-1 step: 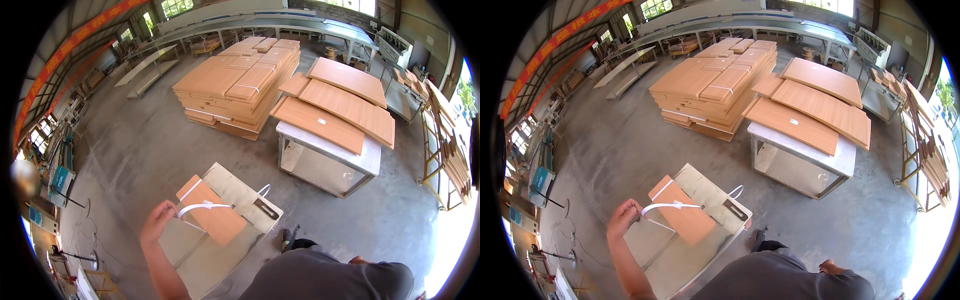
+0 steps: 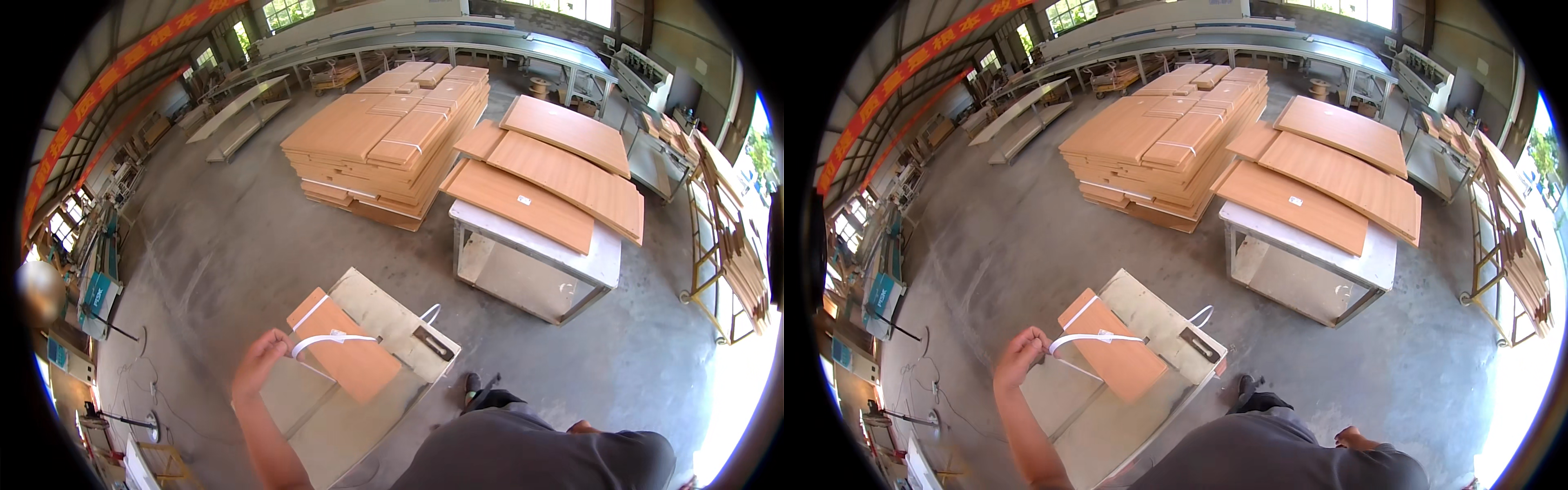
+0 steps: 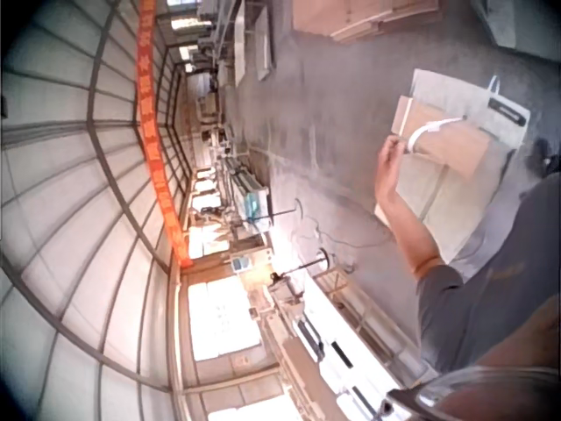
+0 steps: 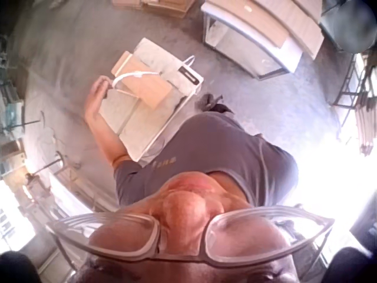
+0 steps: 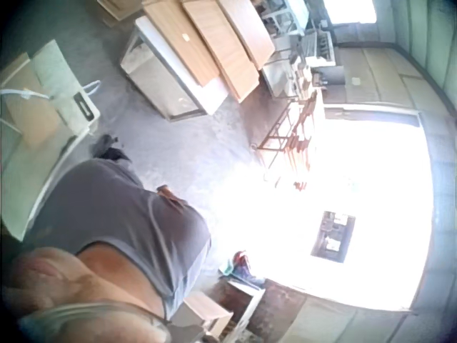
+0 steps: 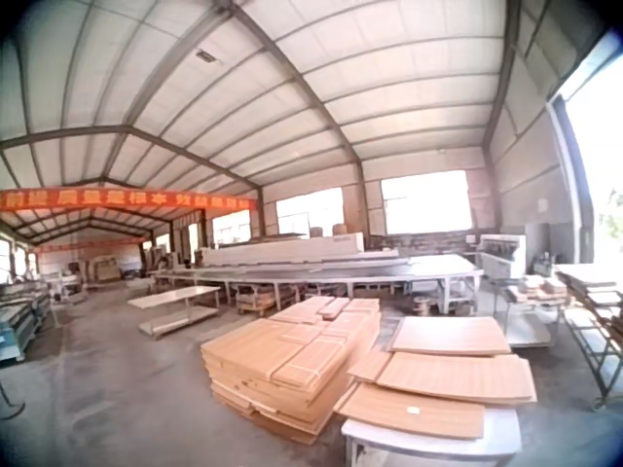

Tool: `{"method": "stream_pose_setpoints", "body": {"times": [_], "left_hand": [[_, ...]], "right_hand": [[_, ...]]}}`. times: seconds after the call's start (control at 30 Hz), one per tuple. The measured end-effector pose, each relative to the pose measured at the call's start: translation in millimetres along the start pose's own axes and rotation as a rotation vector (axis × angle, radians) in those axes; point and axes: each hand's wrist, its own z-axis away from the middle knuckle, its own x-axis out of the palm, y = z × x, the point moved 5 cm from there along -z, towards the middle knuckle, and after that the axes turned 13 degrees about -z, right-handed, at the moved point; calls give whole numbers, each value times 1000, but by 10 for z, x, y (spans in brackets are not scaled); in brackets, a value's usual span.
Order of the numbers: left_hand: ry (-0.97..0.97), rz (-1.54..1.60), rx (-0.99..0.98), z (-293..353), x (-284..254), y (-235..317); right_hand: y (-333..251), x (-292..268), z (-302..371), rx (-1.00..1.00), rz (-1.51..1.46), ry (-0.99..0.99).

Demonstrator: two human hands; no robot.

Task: The person picks up rectangular wooden panels from a table, aligns them, and stacks them on a workbench. They then use a white strap to bundle the stack together. Finally, they carry the bundled stack to a larger pile of similar panels and place it on top.

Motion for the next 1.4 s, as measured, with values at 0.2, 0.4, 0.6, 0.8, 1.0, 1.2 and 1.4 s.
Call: {"method": "stream_pose_setpoints", "body": {"times": [0.2,0.4,0.6,0.8,1.0,1.2,1.4], "left_hand": [[-31,-105,-215,-105,121,-372],[-10,-126,-429,-440,525,-1054],[211,-353,-643,-739,689,-1787],[769,-561,-769,-765,1091,-2720],[1126,-420,-2059,149,2699,-3488],[1406,731,-1210,235,3357,-4202],[1311,918,-1169,207,3536,-4090]], "right_hand": [[-981,165,-182,11,-118,-101],[-1609,-381,-1087,-72,-380,-99],[-2167,-1351,-1807,-42,-391,-111],[-2685,-2269,-2138,-173,-342,-55],[-3364,-2598,-2006,-356,-337,-28],[-4534,-2570,-1828,-579,-92,-163],[-5692,-2450,-1787,-728,184,-231]]}}
